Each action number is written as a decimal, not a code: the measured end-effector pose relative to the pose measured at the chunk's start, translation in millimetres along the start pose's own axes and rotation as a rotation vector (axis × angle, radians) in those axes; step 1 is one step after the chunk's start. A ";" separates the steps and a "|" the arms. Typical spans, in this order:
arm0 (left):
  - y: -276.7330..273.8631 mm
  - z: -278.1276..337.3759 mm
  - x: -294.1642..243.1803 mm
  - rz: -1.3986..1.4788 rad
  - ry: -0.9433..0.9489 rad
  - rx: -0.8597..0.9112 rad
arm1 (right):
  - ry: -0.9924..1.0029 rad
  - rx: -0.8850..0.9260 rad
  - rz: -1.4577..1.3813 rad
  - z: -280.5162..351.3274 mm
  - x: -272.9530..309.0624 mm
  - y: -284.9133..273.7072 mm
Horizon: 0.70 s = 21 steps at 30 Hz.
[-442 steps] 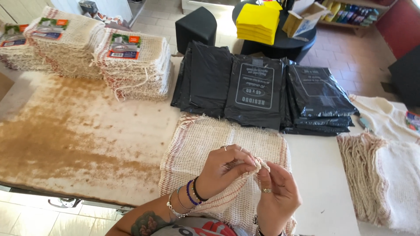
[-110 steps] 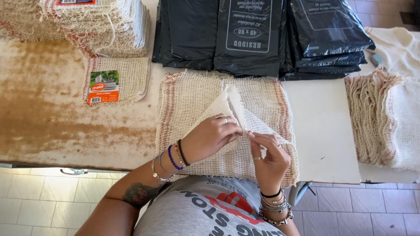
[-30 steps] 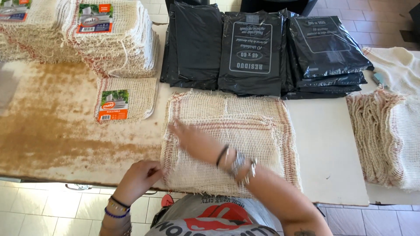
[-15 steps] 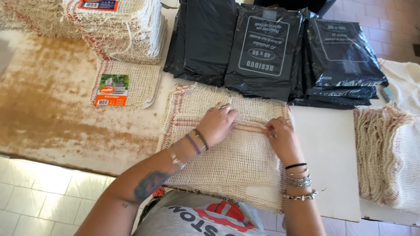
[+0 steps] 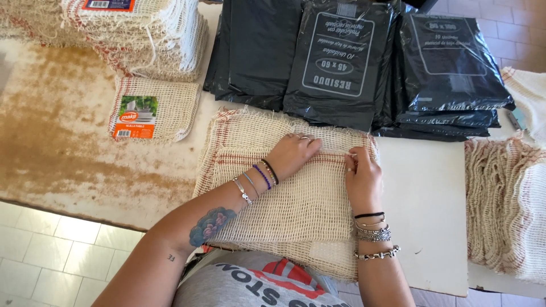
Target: The person folds white mesh dish cloths and stacks them on a table, occasionally placing orange labels on top of the folded cloths.
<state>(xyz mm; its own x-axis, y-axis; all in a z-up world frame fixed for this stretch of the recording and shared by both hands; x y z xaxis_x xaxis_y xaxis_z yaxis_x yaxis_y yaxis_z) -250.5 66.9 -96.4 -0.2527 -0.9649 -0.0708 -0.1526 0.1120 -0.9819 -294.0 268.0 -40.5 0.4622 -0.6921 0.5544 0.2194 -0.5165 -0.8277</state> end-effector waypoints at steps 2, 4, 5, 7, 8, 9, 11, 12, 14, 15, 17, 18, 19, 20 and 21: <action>-20.8 1.1 -9.3 -0.068 0.010 -0.056 | -0.013 -0.017 0.001 -0.6 -4.6 4.5; -34.2 4.6 -20.2 -0.135 0.020 -0.115 | -0.027 -0.035 0.006 -0.1 -2.1 1.1; -35.5 8.0 -26.7 -0.082 0.058 -0.089 | -0.049 -0.047 0.034 1.9 3.6 -3.7; -61.6 14.4 -40.5 -0.025 0.097 -0.060 | -0.067 -0.056 0.062 5.3 11.0 -11.7; -78.3 16.3 -45.6 0.066 0.051 0.219 | -0.118 0.009 0.203 6.5 15.5 -12.3; -94.9 22.7 -51.3 0.158 -0.002 0.499 | -0.175 0.081 0.343 8.2 20.5 -11.6; -87.6 28.7 -40.0 0.181 -0.003 0.407 | -0.184 0.080 0.444 28.7 56.9 -28.1; -86.0 31.3 -33.0 0.196 0.002 0.310 | -0.193 0.068 0.546 37.0 76.0 -36.5; -94.5 51.6 -15.2 0.197 -0.033 0.276 | -0.275 0.140 0.487 56.7 96.8 -29.9; -99.5 61.9 -6.2 0.199 -0.063 0.236 | -0.356 0.208 0.432 67.1 108.0 -26.2; -115.7 88.6 -13.3 0.198 -0.170 0.352 | -0.340 0.383 0.383 80.5 105.7 -3.6; -122.0 103.1 -16.6 0.199 -0.272 0.466 | -0.317 0.553 0.336 88.4 103.5 9.3; -117.1 111.3 -12.6 0.199 -0.277 0.466 | -0.322 0.556 0.336 88.2 98.0 13.7; -111.8 119.8 -8.7 0.193 -0.286 0.484 | -0.321 0.545 0.410 87.9 92.2 18.1; -106.5 128.7 -5.0 0.188 -0.293 0.504 | -0.318 0.534 0.484 88.3 86.6 22.6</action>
<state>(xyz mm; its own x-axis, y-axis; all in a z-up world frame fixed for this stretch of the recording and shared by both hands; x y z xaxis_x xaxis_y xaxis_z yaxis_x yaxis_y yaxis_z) -110.0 29.2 -14.1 0.0525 -0.9728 -0.2258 0.3578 0.2294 -0.9052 -173.1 240.9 -18.9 0.8178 -0.5590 0.1367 0.2766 0.1735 -0.9452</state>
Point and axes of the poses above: each hand's wrist, its own z-axis away from the middle knuckle, its own y-axis out of the palm, x = y × z, the point moved 3 cm from there along -z, towards the middle knuckle, and after that the axes turned 12 degrees about x, right-handed, at the moved point
